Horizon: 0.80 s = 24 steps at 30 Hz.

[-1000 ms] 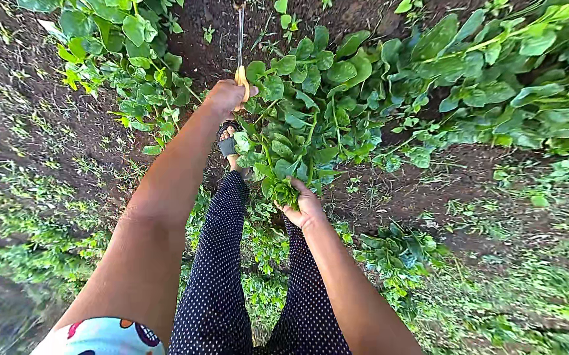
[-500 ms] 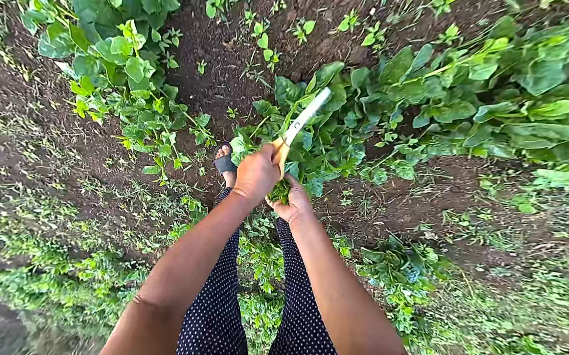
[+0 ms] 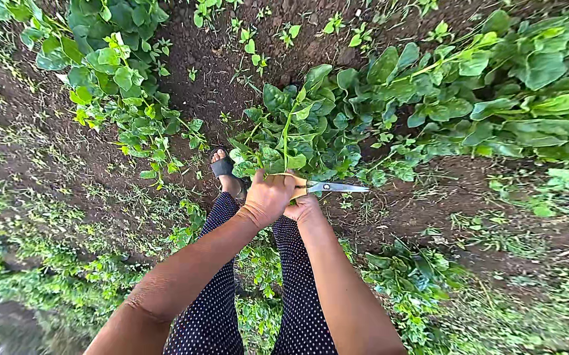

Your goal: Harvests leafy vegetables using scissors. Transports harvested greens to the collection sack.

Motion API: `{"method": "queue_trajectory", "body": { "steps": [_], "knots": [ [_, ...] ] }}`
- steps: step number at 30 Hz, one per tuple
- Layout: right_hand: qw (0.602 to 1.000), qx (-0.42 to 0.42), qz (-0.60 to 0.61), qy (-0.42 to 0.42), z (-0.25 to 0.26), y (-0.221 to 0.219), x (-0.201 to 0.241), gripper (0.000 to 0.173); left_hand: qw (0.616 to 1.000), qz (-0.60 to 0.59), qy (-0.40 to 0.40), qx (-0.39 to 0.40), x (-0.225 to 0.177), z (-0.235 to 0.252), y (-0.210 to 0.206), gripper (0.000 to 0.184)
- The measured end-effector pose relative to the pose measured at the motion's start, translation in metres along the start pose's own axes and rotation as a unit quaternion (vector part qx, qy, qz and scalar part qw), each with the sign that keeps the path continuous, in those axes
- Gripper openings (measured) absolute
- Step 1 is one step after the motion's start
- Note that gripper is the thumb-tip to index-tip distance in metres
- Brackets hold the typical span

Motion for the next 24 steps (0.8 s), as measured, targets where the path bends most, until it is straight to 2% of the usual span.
{"method": "queue_trajectory", "body": {
  "steps": [3,7,10,12,14,15,17,18,21,24],
  "knots": [
    [0.999,0.042,-0.003,0.003,0.005,0.000,0.002,0.018,0.999,0.041,-0.014,0.034,-0.006,0.002,0.001,0.011],
    [0.992,0.111,0.051,0.017,0.014,-0.004,-0.002,0.025,0.994,0.081,0.008,0.070,-0.014,0.004,0.005,0.014],
    [0.988,0.111,0.098,0.043,0.025,-0.003,-0.007,0.030,0.994,0.088,0.014,0.058,-0.020,0.005,0.010,0.012],
    [0.993,0.077,0.070,0.052,0.018,-0.004,-0.006,0.029,0.997,0.070,0.018,0.029,-0.020,0.005,0.019,0.009],
    [0.999,0.010,0.023,0.036,0.006,-0.004,-0.003,0.020,0.996,0.018,0.084,0.035,-0.006,0.013,0.040,0.017],
    [1.000,-0.014,0.008,0.020,0.004,-0.001,-0.002,0.016,0.983,-0.026,0.164,0.081,0.008,0.021,0.053,0.028],
    [0.999,-0.037,0.001,0.005,0.004,0.006,-0.002,0.019,0.925,-0.112,0.320,0.170,0.049,0.048,0.072,0.042],
    [0.999,-0.038,0.005,0.003,0.005,0.010,-0.001,0.022,0.908,-0.122,0.355,0.185,0.070,0.064,0.077,0.044],
    [0.999,-0.035,0.001,0.006,0.009,0.013,-0.002,0.018,0.887,-0.100,0.385,0.235,0.125,0.117,0.073,0.042],
    [1.000,-0.020,-0.001,0.018,0.013,0.013,-0.005,0.016,0.854,-0.075,0.414,0.307,0.131,0.169,0.068,0.036]
  ]
}}
Point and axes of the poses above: each hand's wrist, its own z-axis towards the middle knuckle, its own y-axis out of the back of the hand, x = y × z, the point moved 5 cm from there along z, towards the middle knuckle, and after that the axes turned 13 degrees about -z, right-handed, at the moved point
